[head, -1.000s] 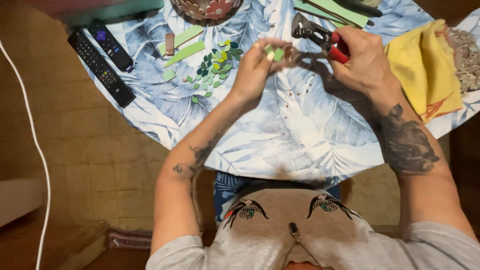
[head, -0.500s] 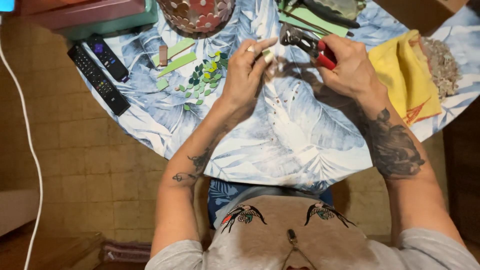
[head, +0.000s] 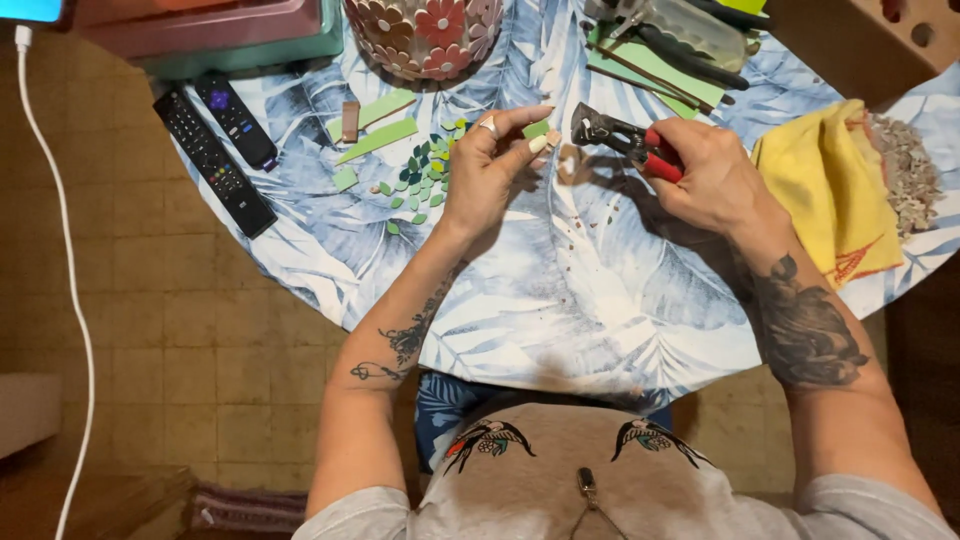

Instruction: Cutting small green glass strips into smaller square pieces using tile nippers

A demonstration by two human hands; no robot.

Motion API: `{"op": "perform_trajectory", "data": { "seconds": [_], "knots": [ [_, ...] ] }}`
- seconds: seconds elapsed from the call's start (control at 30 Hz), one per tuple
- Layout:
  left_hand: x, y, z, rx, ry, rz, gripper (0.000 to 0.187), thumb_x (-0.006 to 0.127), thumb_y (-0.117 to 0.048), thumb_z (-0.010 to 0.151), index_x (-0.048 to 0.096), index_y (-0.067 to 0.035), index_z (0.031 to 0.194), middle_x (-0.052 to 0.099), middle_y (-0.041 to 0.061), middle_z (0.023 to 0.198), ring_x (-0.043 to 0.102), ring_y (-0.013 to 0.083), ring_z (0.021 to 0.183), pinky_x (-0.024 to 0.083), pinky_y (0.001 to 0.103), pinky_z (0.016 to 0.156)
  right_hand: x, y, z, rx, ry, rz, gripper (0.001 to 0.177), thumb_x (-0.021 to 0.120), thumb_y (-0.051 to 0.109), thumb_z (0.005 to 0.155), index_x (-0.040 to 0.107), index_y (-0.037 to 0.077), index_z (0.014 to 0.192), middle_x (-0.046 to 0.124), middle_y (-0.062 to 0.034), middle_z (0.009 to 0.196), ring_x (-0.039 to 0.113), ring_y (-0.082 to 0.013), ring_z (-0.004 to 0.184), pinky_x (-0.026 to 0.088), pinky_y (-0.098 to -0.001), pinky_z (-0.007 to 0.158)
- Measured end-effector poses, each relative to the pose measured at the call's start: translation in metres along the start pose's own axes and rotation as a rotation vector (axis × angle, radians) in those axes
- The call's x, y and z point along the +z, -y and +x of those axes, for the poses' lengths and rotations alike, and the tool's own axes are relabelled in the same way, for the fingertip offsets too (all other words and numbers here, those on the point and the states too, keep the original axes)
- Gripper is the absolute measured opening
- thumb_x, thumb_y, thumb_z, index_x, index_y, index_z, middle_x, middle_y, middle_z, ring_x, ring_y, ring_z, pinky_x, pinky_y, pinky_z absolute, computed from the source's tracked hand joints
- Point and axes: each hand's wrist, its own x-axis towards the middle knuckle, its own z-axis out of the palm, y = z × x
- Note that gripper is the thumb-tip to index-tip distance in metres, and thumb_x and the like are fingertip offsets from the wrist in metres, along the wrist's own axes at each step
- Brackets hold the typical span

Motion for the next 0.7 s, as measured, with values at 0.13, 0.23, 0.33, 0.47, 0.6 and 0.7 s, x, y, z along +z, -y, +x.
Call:
{"op": "perform_trajectory", "data": {
  "seconds": [0.13,0.23,0.33,0.47,0.6,0.7],
  "knots": [
    [0.0,-0.005,0.0,-0.03,0.042,-0.024,0.022,0.057,0.003,0.079,0.053,-0.004,0.099,0.056,0.008,0.077,0.058,0.0111,0.066,0.054,0.02,0.059,0.002,-0.002,0.0,0.003,0.0,-0.008,0.008,0.052,0.004,0.075,0.044,0.002,0.078,0.045,-0.0094,0.064,0.04,-0.0241,0.054,0.034,-0.0347,0.054],
    [0.0,-0.011,-0.001,-0.009,0.043,0.043,0.013,0.06,0.002,0.076,0.055,-0.004,0.086,0.058,0.006,0.073,0.058,0.0102,0.062,0.054,0.019,0.056,0.002,-0.001,0.0,-0.008,0.0,-0.015,0.009,0.052,0.004,0.075,0.047,0.001,0.081,0.047,-0.0103,0.065,0.042,-0.0238,0.055,0.036,-0.0347,0.054],
    [-0.002,-0.011,-0.001,-0.045,0.065,-0.032,0.013,0.06,0.001,0.077,0.059,-0.006,0.087,0.061,0.008,0.078,0.059,0.0141,0.066,0.055,0.021,0.056,0.001,-0.001,0.0,-0.017,0.006,-0.012,0.012,0.053,0.006,0.075,0.048,0.001,0.084,0.049,-0.0111,0.067,0.043,-0.0253,0.056,0.036,-0.0358,0.056],
    [-0.003,-0.013,-0.002,-0.094,0.077,-0.211,0.016,0.061,-0.003,0.079,0.061,-0.003,0.095,0.061,0.008,0.075,0.056,0.0104,0.059,0.047,0.017,0.044,0.003,0.001,0.0,-0.012,0.037,0.007,0.018,0.053,0.009,0.073,0.05,0.001,0.089,0.05,-0.0121,0.069,0.043,-0.0276,0.057,0.036,-0.0367,0.058],
    [-0.002,-0.01,-0.001,-0.071,0.031,-0.065,0.015,0.06,-0.004,0.079,0.062,-0.006,0.094,0.064,0.006,0.08,0.062,0.0106,0.063,0.052,0.016,0.053,0.002,0.006,0.0,-0.029,0.076,0.008,0.013,0.052,0.006,0.072,0.042,0.003,0.079,0.045,-0.01,0.067,0.04,-0.027,0.056,0.035,-0.0352,0.06],
    [-0.001,-0.012,-0.002,-0.121,0.011,-0.126,0.02,0.056,0.002,0.079,0.056,0.0,0.099,0.061,0.008,0.077,0.059,0.01,0.062,0.053,0.018,0.058,0.003,0.006,0.0,-0.041,0.09,0.022,0.023,0.054,0.008,0.071,0.048,0.001,0.093,0.053,-0.0131,0.084,0.049,-0.0297,0.068,0.038,-0.0355,0.068]
  ]
}}
